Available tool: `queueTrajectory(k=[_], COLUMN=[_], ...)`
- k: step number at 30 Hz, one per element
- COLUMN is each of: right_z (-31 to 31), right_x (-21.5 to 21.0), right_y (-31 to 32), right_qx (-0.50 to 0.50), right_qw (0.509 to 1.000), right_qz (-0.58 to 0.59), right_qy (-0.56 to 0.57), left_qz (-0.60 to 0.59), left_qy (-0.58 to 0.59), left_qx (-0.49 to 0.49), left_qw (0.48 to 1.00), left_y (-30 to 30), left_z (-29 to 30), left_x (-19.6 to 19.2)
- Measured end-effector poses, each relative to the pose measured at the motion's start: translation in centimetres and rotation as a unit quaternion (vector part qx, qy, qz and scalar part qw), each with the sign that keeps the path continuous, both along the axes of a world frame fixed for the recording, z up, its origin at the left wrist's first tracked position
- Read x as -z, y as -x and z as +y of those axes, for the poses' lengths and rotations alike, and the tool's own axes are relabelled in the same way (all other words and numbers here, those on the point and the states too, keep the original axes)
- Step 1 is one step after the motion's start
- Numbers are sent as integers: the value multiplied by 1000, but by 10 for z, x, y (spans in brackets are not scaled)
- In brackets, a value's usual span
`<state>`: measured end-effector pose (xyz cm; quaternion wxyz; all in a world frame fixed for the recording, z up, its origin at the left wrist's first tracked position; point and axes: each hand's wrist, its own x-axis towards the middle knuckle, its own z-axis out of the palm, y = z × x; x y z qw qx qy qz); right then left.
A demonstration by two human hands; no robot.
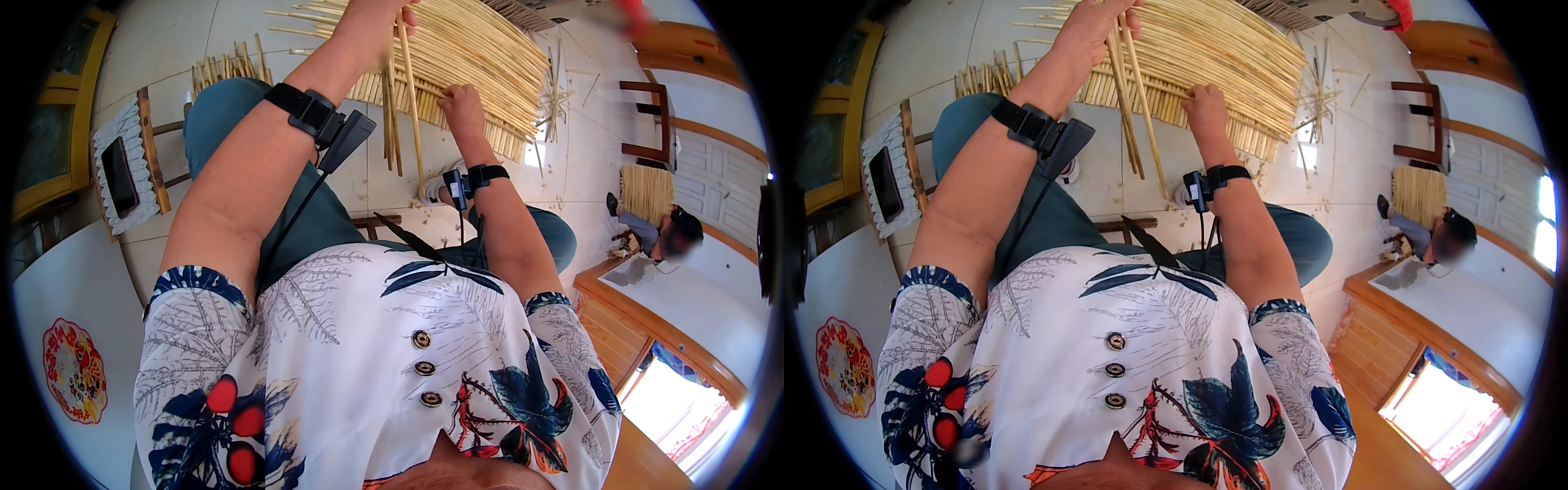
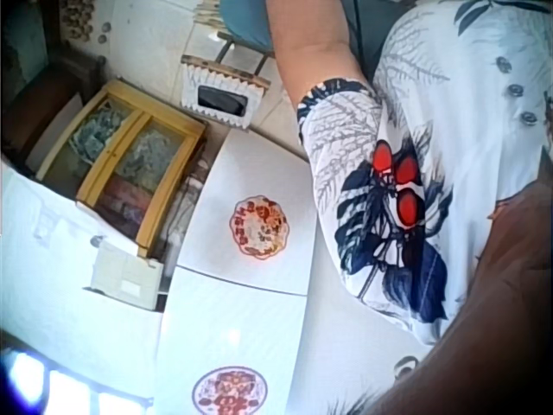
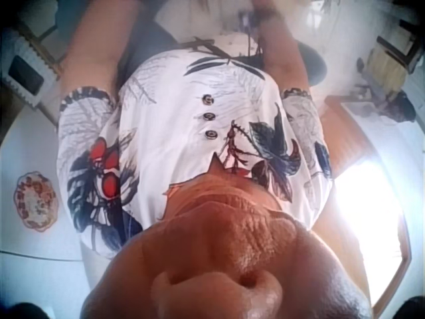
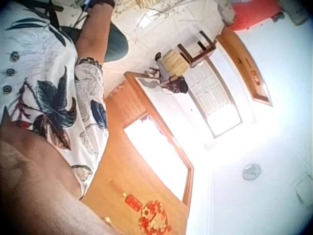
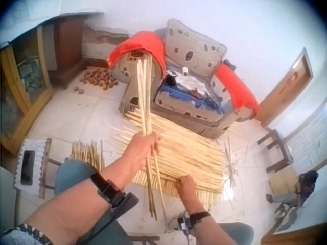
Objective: The person weaves thin bamboo strips into a mat by hand, interlacing them in a regular pattern. They periodically adjust the mat and handle a green bucket and cloth, but the primary activity is manual weaving of the bamboo strips.
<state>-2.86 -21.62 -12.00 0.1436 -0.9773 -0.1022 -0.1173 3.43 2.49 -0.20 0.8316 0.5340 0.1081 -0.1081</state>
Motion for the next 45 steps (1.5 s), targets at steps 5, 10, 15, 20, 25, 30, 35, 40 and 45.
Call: queueTrajectory(k=[5, 10, 15, 20, 25, 30, 35, 40, 45], right_z=[-1, -9, 3, 17, 73, 84, 27, -5, 3], right_x=[-1, -10, -41, -62, -89, -86, -32, -5, -5], right_y=[3, 0, -5, -14, -4, -2, -14, -9, -3], right_qx=[-55, -52, 24, 54, -23, -25, 43, 32, 31], right_qw=[996, 998, 995, 955, 884, 857, 989, 998, 999], right_qz=[-30, -2, 33, 57, 136, 180, 54, 62, 6], right_qy=[61, 23, -91, -287, -446, -483, -129, 0, -16], left_qz=[8, -31, -48, 8, 19, -50, 0, 40, 11], left_qy=[64, 101, 93, 17, -17, -12, -63, 40, 33], left_qx=[16, 51, 90, 65, 44, 29, 36, 15, 24], left_qw=[998, 993, 990, 998, 999, 998, 997, 998, 999], left_y=[7, 2, 0, 6, 10, 9, 5, 5, 2], left_z=[0, -1, -4, -12, -10, -10, -4, -8, -6], left_x=[-7, 0, 13, 9, -1, 3, 2, -1, 8])
